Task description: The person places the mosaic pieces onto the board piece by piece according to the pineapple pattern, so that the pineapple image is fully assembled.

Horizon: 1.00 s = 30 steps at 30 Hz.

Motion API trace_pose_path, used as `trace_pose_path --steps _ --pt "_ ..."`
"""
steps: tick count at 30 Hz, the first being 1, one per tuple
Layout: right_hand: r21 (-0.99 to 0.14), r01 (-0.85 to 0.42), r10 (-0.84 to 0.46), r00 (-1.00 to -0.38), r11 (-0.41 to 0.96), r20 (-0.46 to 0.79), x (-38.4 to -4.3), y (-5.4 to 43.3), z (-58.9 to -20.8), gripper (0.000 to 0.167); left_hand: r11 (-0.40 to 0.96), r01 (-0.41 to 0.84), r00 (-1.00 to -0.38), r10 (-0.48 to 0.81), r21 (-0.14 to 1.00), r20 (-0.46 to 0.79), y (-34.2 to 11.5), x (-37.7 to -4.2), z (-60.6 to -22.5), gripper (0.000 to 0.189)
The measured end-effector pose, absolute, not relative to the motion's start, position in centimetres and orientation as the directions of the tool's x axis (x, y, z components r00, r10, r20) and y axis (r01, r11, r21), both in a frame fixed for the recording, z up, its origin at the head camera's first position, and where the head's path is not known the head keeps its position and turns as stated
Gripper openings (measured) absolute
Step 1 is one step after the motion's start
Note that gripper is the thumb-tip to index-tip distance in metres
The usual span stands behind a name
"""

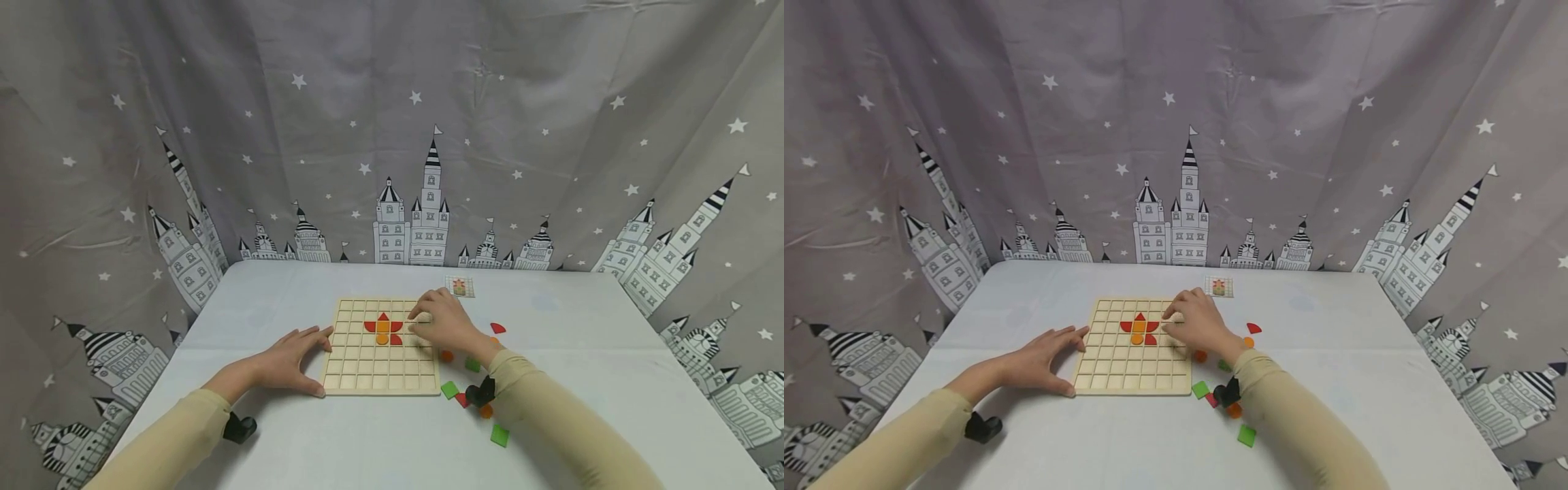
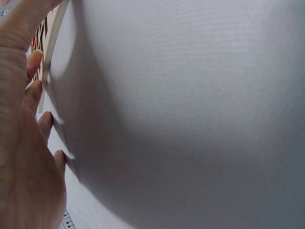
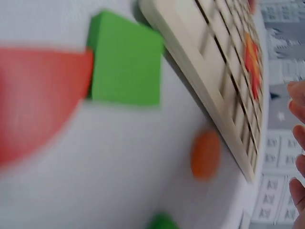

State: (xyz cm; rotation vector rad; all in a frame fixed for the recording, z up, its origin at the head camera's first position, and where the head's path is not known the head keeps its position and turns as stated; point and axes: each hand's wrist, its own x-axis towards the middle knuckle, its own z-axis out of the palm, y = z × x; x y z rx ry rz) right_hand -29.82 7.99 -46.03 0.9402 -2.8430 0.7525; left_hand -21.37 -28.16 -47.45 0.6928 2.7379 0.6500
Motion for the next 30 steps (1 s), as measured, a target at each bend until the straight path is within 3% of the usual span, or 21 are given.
trace_pose_path --steps 13,30 --pt "-0.461 -0.493 -0.442 -0.869 0.738 0.222 -30.5 15.0 -44.9 0.03 0.797 0.372 -0.863 0.486 0.476 -0.138 -28.0 -21.4 -47.4 0.075" --pt "-0.435 -0.407 -0.363 -0.913 0.803 0.185 -31.0 22.6 -47.0 0.031 0.789 0.39 -0.861 0.495 0.474 -0.115 -28.0 -21.1 -47.1 0.073"
